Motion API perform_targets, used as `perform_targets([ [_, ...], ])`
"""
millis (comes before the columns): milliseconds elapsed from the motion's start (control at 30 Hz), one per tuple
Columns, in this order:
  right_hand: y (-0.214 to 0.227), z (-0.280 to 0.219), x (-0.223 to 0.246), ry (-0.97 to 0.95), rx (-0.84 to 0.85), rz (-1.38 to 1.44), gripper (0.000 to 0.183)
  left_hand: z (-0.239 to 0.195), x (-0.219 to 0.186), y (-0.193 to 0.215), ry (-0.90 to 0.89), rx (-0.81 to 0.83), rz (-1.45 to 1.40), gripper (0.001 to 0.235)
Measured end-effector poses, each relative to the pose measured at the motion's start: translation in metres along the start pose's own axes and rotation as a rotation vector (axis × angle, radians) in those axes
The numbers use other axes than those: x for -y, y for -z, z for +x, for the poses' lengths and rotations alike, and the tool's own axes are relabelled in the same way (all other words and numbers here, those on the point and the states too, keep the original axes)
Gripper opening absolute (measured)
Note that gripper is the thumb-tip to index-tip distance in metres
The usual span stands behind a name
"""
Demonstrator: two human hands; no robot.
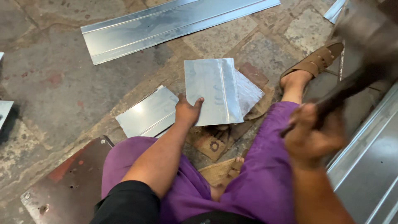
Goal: The person uses a hammer to strike and flatten rectangular metal sheets against a wooden block on the floor, handling the sheets one at a time.
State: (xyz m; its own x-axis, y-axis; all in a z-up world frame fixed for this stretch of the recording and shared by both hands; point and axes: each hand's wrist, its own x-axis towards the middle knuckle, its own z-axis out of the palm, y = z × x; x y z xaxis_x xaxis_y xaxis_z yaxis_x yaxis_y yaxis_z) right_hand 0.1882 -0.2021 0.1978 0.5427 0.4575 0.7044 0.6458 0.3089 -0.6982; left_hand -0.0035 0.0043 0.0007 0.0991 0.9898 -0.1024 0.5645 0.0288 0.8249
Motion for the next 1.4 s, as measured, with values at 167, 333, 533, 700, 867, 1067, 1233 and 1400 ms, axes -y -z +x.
perform_targets([
  [167, -0.026, -0.071, -0.066, 0.060, 0.518, -0.269, 0.026, 0.001, 0.003, -0.003, -0.023, -0.010, 0.019, 0.070],
  [333, -0.017, -0.044, -0.057, -0.212, 0.480, -0.314, 0.038, -0.004, 0.007, 0.002, -0.030, -0.043, -0.014, 0.070],
  [533, 0.023, 0.007, -0.003, 0.017, 0.224, -0.110, 0.029, 0.001, 0.002, 0.001, -0.013, -0.032, -0.024, 0.068],
  [700, 0.000, -0.049, -0.027, 0.155, 0.174, -0.400, 0.021, 0.002, 0.002, 0.000, 0.001, -0.023, -0.009, 0.069],
  [867, -0.023, -0.081, -0.048, -0.137, 0.607, -0.416, 0.040, 0.003, 0.005, -0.001, -0.016, -0.047, 0.003, 0.069],
  [1067, 0.000, -0.018, 0.001, 0.194, 0.396, -0.462, 0.033, 0.008, 0.002, -0.002, -0.025, -0.071, -0.035, 0.071],
  [1233, 0.030, -0.012, 0.020, -0.019, 0.142, -0.363, 0.034, 0.004, 0.004, 0.000, -0.015, -0.070, -0.040, 0.070],
  [1400, -0.009, -0.067, -0.028, 0.241, 0.325, -0.429, 0.026, 0.007, 0.007, -0.001, -0.011, -0.071, -0.013, 0.071],
])
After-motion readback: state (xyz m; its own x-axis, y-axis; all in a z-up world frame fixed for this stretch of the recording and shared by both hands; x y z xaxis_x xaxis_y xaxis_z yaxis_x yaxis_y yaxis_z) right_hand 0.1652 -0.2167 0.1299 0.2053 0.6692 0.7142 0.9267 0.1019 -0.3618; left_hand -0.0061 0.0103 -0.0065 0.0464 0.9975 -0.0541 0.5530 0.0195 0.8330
